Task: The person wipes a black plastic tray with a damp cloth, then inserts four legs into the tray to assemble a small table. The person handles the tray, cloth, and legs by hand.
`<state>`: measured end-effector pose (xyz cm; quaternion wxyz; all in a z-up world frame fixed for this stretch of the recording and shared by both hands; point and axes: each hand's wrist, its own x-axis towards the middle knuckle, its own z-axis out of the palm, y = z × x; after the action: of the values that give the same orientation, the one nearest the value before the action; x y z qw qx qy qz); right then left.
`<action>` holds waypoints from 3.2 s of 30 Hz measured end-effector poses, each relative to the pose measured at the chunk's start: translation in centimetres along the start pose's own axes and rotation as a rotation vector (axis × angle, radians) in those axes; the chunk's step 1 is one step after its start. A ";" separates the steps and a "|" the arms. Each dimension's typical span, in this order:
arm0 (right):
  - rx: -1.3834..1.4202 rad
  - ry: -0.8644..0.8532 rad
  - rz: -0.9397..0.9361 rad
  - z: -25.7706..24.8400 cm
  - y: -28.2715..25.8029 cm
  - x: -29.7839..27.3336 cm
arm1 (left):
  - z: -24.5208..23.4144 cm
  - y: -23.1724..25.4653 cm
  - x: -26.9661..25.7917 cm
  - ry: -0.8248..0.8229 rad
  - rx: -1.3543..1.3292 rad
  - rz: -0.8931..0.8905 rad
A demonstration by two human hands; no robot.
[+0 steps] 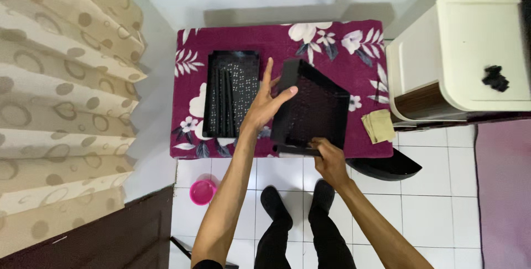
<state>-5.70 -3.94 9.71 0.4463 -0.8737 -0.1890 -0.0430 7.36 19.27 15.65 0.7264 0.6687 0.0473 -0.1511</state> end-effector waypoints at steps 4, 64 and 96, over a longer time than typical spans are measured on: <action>-0.018 -0.068 -0.038 -1.4 -0.5 0.1 | 1.5 1.4 -1.4 -0.014 -0.015 0.151; -0.680 -0.162 -0.276 -20.3 -15.0 7.4 | 6.5 8.5 -13.9 0.118 0.454 0.530; -0.524 -0.358 0.038 -19.4 -15.9 10.3 | 6.9 8.0 -12.9 0.130 0.487 0.568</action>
<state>-0.21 -7.95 36.00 0.1666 -0.9559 -0.2308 0.0725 -3.53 14.95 27.51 0.5547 0.8164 -0.1311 0.0923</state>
